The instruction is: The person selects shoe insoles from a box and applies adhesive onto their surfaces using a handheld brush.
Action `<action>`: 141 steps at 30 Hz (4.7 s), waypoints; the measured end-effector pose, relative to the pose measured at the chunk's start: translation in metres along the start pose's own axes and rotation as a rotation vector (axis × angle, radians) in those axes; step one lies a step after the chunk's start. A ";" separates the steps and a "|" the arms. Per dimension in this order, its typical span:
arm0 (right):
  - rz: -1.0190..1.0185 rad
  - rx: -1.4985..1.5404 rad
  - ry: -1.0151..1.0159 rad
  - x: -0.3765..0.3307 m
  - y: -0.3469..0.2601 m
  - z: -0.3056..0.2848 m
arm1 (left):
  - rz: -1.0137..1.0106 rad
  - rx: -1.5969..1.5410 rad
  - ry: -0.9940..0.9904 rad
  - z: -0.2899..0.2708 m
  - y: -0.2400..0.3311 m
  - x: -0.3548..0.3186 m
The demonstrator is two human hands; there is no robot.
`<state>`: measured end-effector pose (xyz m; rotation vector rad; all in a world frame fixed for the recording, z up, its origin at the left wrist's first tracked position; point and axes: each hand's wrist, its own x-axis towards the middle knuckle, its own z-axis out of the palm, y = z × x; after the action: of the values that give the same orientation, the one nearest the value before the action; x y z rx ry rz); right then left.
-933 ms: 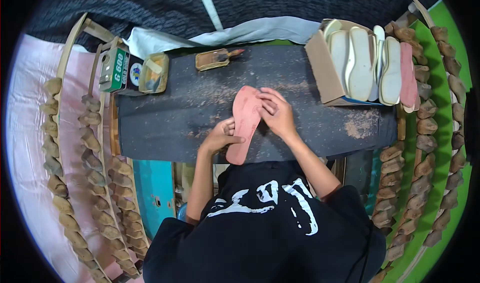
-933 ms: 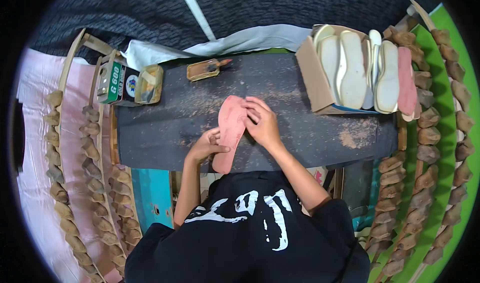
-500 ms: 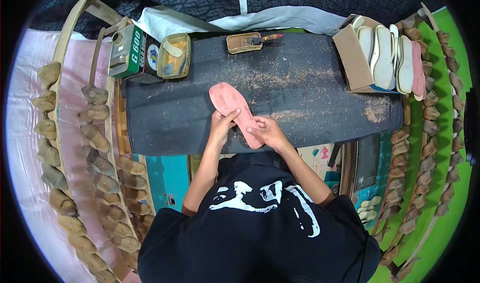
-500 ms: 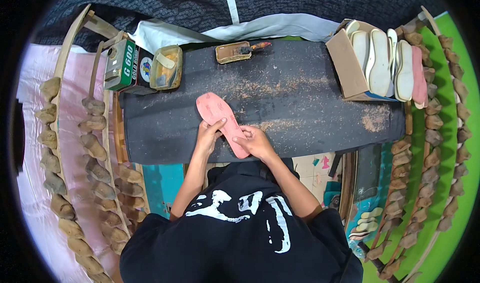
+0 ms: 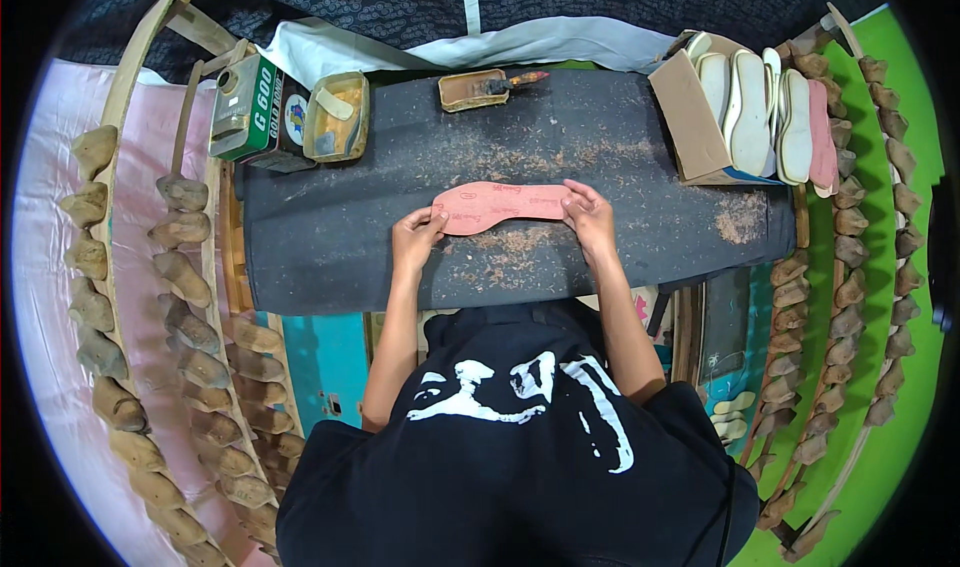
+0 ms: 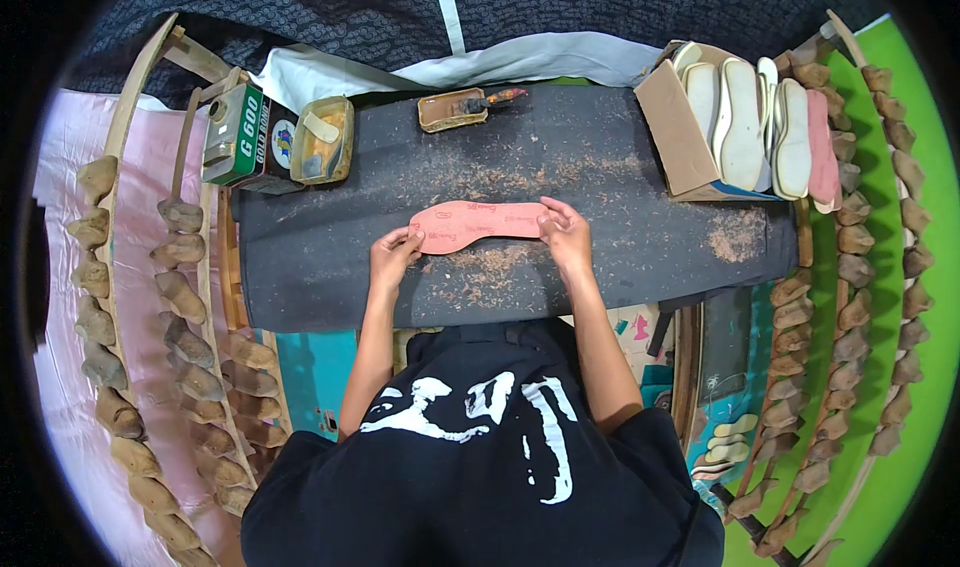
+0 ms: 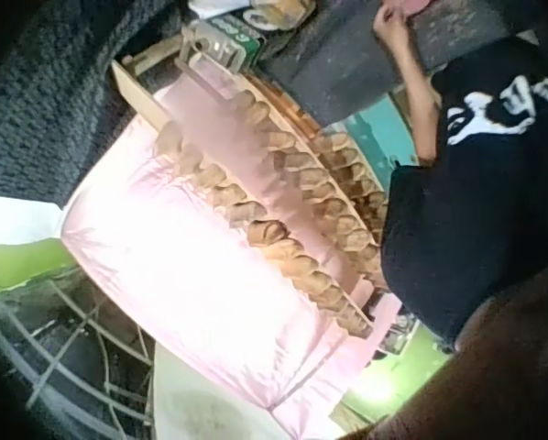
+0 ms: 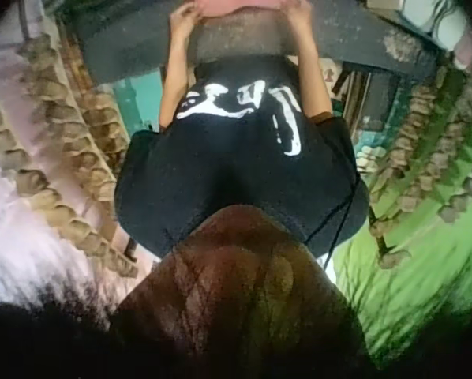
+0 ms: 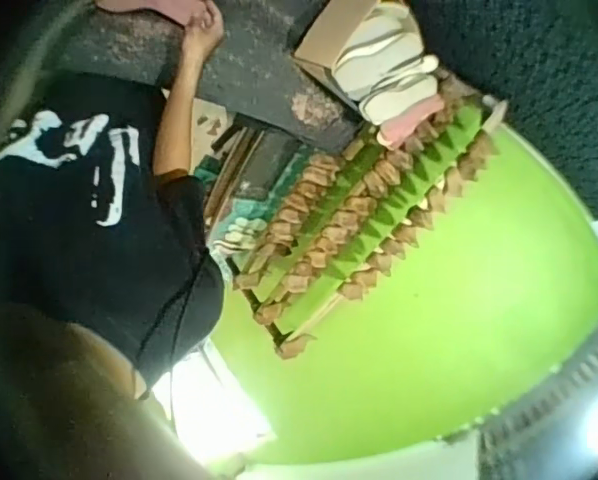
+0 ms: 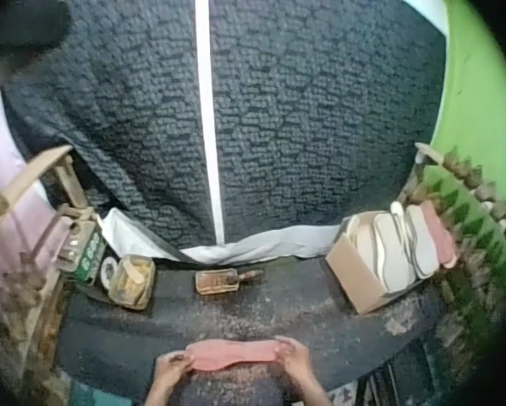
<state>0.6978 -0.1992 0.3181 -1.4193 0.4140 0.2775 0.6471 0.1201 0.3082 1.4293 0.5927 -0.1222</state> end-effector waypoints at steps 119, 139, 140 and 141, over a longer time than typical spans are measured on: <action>-0.658 -0.549 0.507 0.020 -0.032 0.010 | 0.841 1.063 -0.008 -0.008 0.005 0.015; -1.000 -0.979 0.169 0.012 -0.025 0.086 | 0.846 1.034 -0.005 -0.009 0.006 0.016; -0.991 -1.010 0.116 0.005 -0.012 0.103 | 0.858 1.026 -0.017 -0.008 0.006 0.019; -0.944 -1.021 0.018 -0.010 -0.009 0.123 | 0.858 1.025 -0.018 -0.009 0.003 0.020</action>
<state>0.7065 -0.0782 0.3427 -2.4328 -0.4995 -0.3640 0.6624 0.1348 0.3017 2.5540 -0.2110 0.2900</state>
